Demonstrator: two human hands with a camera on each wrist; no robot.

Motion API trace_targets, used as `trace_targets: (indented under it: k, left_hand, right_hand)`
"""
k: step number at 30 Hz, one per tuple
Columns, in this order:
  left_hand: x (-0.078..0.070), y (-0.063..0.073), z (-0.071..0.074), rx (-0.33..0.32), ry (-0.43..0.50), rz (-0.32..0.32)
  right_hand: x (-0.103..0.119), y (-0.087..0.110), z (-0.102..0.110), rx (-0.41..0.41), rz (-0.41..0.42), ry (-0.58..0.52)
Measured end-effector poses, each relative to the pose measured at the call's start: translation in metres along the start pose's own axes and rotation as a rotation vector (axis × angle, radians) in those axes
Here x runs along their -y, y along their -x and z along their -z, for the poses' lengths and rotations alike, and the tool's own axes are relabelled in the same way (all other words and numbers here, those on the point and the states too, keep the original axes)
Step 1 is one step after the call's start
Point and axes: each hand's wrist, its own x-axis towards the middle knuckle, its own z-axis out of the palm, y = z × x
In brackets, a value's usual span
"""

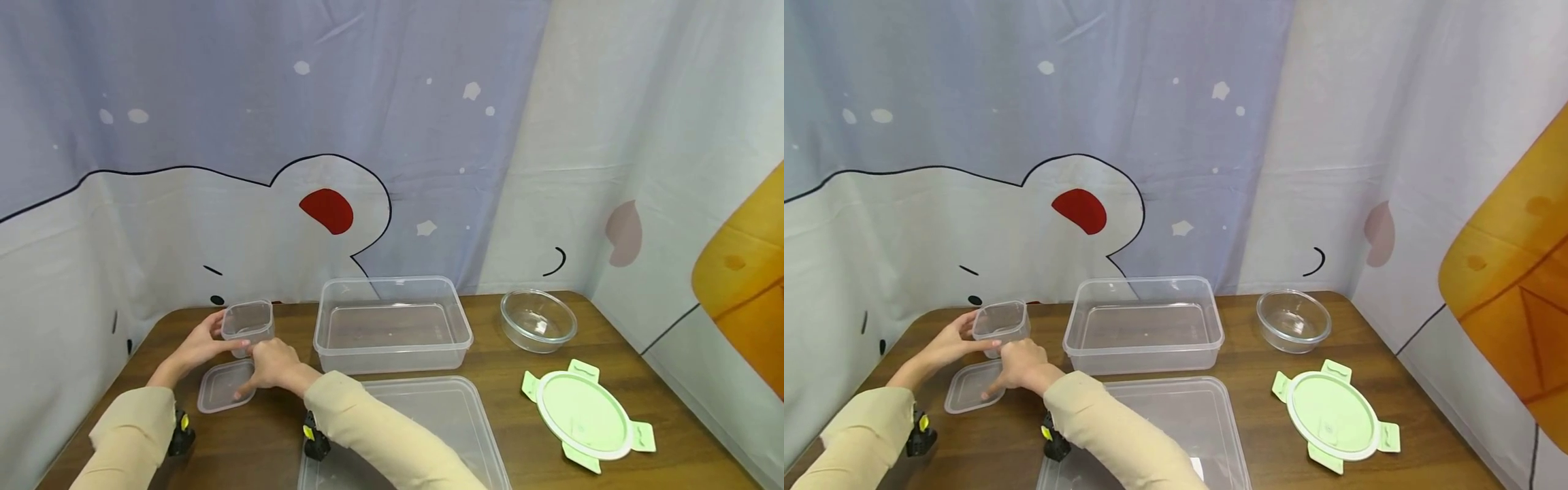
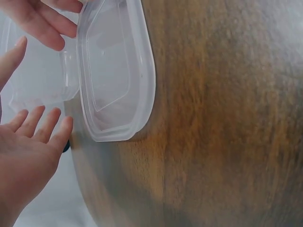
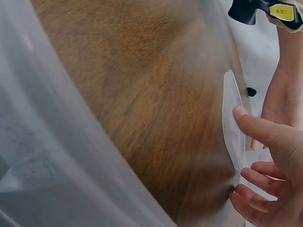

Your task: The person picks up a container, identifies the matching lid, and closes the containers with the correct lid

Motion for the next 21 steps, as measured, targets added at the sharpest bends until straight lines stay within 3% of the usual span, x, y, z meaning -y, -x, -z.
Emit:
trace_targets:
  k: [14,21]
  left_hand:
    - [-0.002,0.002,-0.002,-0.031,-0.021,-0.038]
    - [-0.002,0.008,-0.003,-0.023,-0.035,0.008]
  right_hand:
    - [-0.003,0.005,0.004,0.071,0.010,0.008]
    - [-0.005,0.011,0.011,0.124,-0.017,0.000]
